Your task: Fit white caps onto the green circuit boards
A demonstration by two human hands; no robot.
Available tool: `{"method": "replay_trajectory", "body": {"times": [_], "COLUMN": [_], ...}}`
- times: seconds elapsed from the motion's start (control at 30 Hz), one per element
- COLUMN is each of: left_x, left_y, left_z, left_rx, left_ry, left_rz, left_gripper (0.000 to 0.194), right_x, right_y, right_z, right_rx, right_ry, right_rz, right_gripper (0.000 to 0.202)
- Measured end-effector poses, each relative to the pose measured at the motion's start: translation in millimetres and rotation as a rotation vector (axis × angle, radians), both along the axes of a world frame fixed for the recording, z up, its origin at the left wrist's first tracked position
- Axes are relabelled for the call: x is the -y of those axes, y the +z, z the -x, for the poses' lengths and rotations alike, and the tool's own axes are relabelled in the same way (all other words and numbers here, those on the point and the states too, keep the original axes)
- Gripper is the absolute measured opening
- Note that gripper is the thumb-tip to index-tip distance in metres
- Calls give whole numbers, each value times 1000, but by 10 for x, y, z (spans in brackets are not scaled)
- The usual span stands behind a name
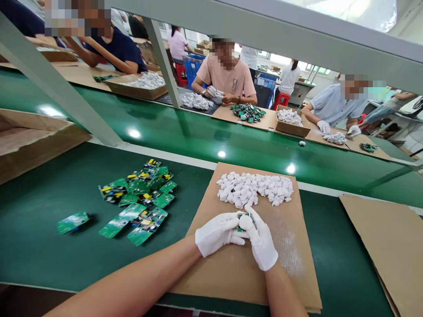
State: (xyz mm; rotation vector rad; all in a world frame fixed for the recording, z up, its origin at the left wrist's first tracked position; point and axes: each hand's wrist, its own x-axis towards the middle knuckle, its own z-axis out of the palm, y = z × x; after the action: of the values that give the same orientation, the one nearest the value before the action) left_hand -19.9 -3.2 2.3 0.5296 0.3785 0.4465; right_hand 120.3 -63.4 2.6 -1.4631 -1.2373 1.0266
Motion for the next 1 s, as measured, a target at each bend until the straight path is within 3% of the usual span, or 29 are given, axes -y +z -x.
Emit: {"method": "replay_trajectory", "body": {"times": [0.23, 0.47, 0.7, 0.9, 1.0], "left_x": [53, 50, 43, 39, 35], "left_y": [-60, -62, -49, -51, -14], "left_z": [20, 13, -2, -4, -1], "left_rx": [37, 31, 8, -33, -48], "left_ry": [-28, -30, -45, -49, -54], "left_rz": [0, -28, -7, -85, -87], "left_gripper": [38, 29, 34, 33, 37], "right_x": [6, 0, -10, -4, 0], "right_y": [1, -36, 72, -13, -6], "right_z": [44, 34, 25, 78, 62], "right_rx": [0, 87, -95, 70, -46], "right_ry": [-32, -29, 7, -78, -40], "right_rz": [-26, -43, -28, -20, -17], "right_gripper": [48, 46, 51, 47, 56]}}
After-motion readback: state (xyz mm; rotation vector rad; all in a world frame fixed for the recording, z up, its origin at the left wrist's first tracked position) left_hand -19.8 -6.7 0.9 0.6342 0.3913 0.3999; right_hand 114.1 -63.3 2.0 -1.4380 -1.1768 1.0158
